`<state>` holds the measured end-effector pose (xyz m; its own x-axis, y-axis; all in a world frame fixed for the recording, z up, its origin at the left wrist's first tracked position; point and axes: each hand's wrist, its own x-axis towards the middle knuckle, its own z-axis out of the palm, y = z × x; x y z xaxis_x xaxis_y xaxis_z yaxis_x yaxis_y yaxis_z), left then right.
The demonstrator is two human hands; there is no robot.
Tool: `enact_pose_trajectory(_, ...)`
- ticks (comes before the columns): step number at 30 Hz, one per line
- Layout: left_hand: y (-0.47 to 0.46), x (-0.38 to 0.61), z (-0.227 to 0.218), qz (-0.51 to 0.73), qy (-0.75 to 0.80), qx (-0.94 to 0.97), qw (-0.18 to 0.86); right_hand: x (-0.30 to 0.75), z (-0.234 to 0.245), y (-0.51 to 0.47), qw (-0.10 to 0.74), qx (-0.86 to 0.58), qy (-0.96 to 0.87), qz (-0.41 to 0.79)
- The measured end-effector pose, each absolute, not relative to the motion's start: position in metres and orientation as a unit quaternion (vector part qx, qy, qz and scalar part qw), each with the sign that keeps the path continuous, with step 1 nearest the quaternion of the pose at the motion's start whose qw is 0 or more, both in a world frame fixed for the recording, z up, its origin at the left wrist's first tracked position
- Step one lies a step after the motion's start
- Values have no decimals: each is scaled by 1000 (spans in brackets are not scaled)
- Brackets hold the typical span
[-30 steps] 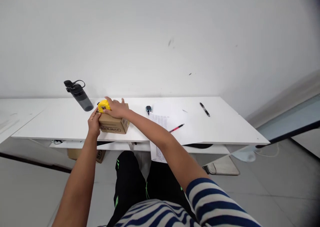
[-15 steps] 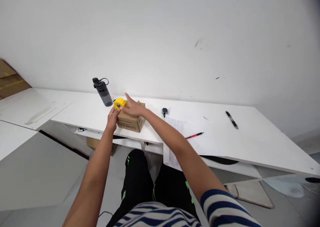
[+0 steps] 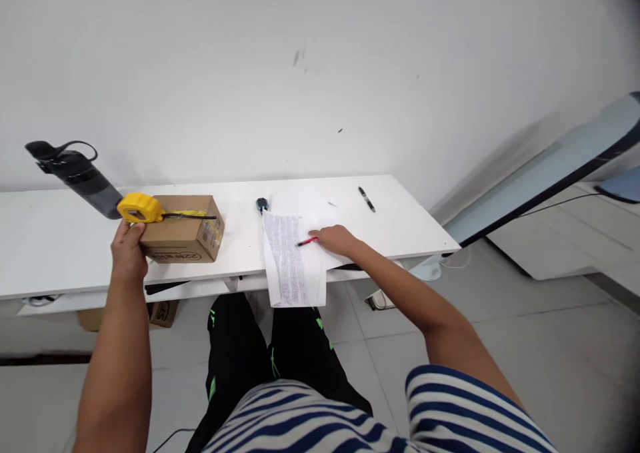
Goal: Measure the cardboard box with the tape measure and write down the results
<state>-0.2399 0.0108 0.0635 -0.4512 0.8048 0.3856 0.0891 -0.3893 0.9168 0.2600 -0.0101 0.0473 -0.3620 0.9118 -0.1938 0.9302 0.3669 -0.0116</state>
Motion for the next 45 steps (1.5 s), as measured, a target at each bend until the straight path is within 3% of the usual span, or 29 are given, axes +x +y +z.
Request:
enact_pose_trajectory(2, 7, -237, 66, 719, 472, 427, 281, 257, 39, -2, 75, 562, 823, -10)
enact_pose_trajectory(4, 3, -233, 70, 731, 465, 399, 301, 255, 42, 8, 14, 601, 799, 9)
enact_pose_trajectory(8, -3, -227, 76, 720, 481, 383, 321, 259, 60, 16, -102, 632, 764, -79)
enact_pose_trajectory(12, -2, -227, 80, 716, 501, 376, 309, 274, 52, -10, -50, 532, 824, -188)
enact_pose_trajectory(18, 2, -230, 81, 707, 520, 372, 302, 269, 16, -31, 0, 610, 789, -71)
enact_pose_trajectory(22, 0, -230, 81, 710, 508, 378, 306, 265, 20, -15, 15, 621, 782, -53)
enact_pose_trajectory(24, 0, -229, 80, 711, 514, 373, 304, 270, 32, 0, -57, 632, 771, -51)
enact_pose_trajectory(28, 0, -228, 80, 704, 531, 372, 289, 272, 48, 47, -396, 618, 671, -102)
enact_pose_trajectory(30, -1, -228, 80, 699, 526, 385, 295, 260, 44, 70, -510, 560, 625, -189)
enact_pose_trajectory(32, -3, -228, 81, 698, 518, 388, 305, 242, 31, 89, -539, 526, 579, -313)
enact_pose_trajectory(36, -2, -227, 82, 714, 515, 360, 309, 217, 1, 105, -508, 464, 509, -518)
enact_pose_trajectory(41, 3, -223, 85, 714, 519, 359, 304, 219, -11, 100, -543, 484, 543, -419)
enact_pose_trajectory(45, 7, -223, 84, 713, 536, 351, 283, 219, -9, 100, -517, 521, 583, -350)
